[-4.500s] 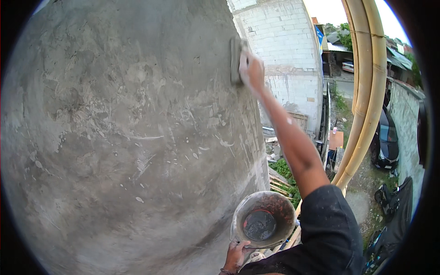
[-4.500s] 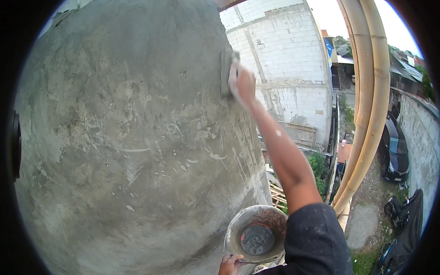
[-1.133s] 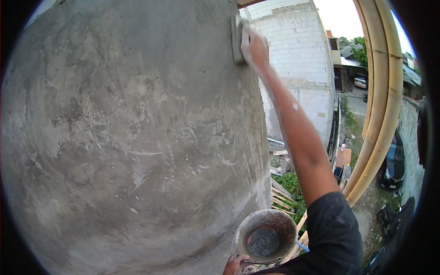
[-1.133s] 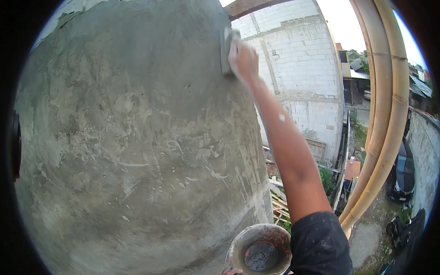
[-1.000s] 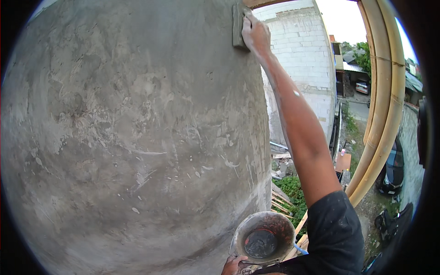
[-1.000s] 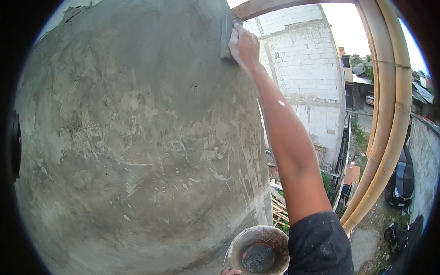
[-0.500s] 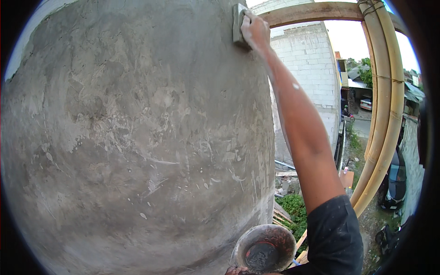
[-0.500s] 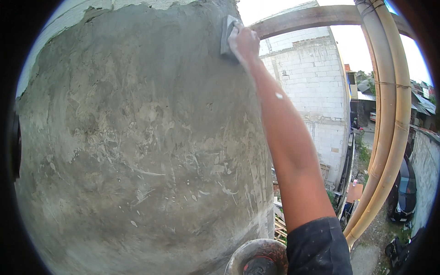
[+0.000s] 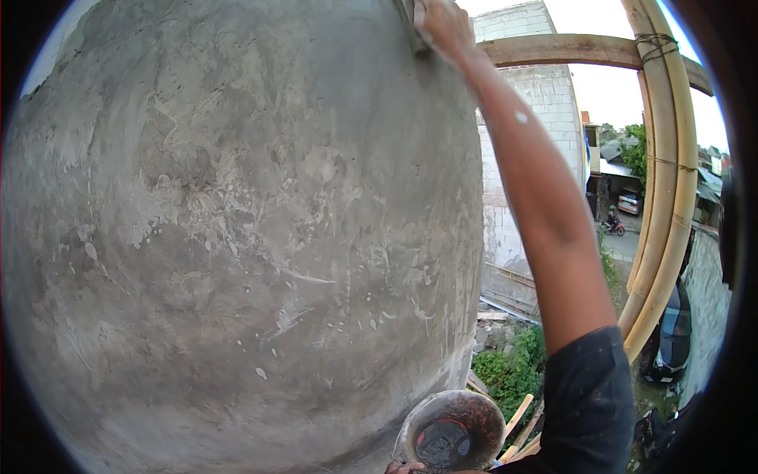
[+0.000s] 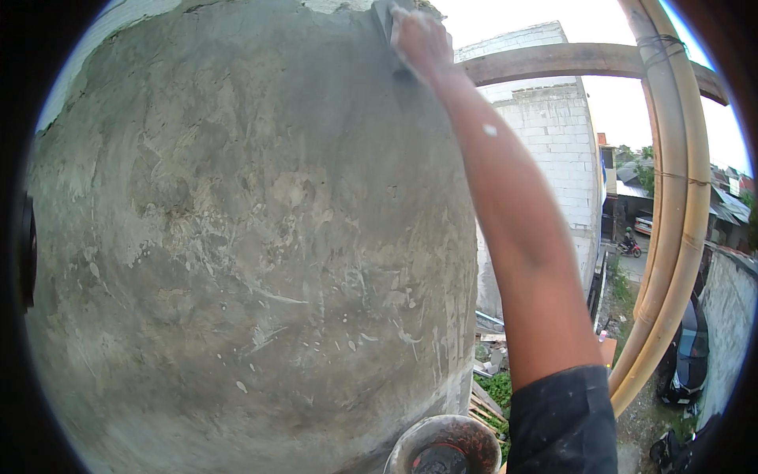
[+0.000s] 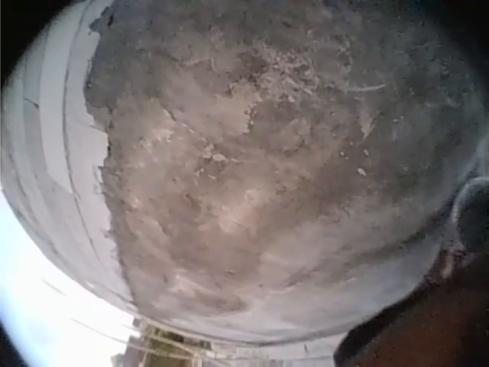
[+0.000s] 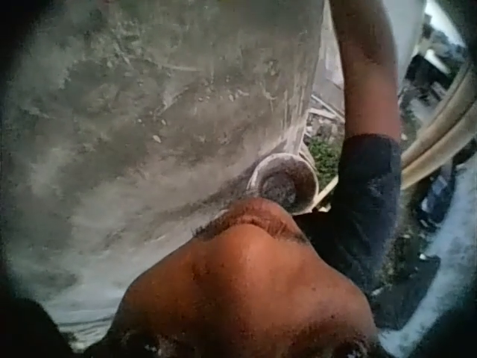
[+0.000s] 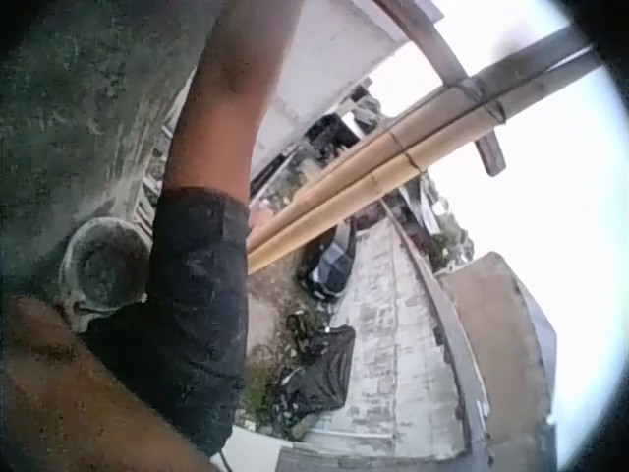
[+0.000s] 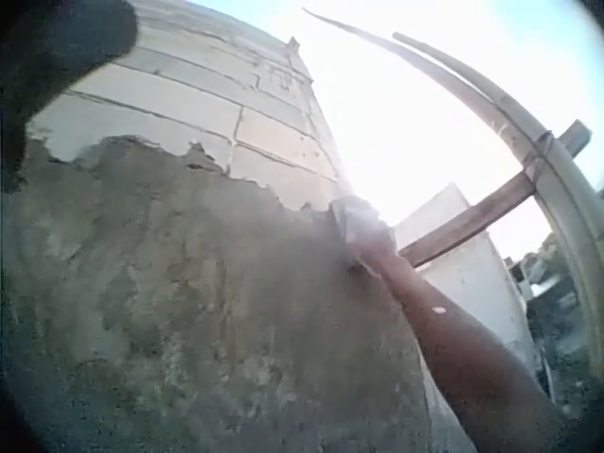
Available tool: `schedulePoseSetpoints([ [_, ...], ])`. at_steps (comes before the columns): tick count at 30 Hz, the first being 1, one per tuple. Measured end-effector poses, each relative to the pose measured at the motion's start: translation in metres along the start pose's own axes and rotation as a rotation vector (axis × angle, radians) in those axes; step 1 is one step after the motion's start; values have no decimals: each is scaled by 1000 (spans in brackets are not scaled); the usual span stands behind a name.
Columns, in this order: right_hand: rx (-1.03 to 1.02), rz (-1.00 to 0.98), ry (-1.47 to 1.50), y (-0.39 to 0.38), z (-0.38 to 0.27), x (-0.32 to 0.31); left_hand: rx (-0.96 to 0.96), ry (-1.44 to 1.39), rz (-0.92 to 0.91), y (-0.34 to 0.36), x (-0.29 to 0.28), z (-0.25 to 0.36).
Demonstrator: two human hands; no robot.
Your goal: Applying and smoothing plaster or mortar on a concrete wall using a hand float.
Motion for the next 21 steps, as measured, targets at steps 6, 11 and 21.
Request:
schedulePoseSetpoints([
  [6,-37,-168,-142,4,-7,-2,24,-267,-69,-10,7,-19],
  [11,214,-295,163,-138,-14,-23,55,-491,-125,-22,14,-26],
  [21,144,-174,113,-29,-25,12,-17,-698,-104,-22,28,19],
])
Point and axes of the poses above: each hand's wrist, its own y-axis towards the middle knuckle, its own x-axis out of the palm, z = x × y, the point moved 9 cm from there along y, towards the middle knuckle, and after that the axes turned 15 degrees about y, right-handed, at the moved point
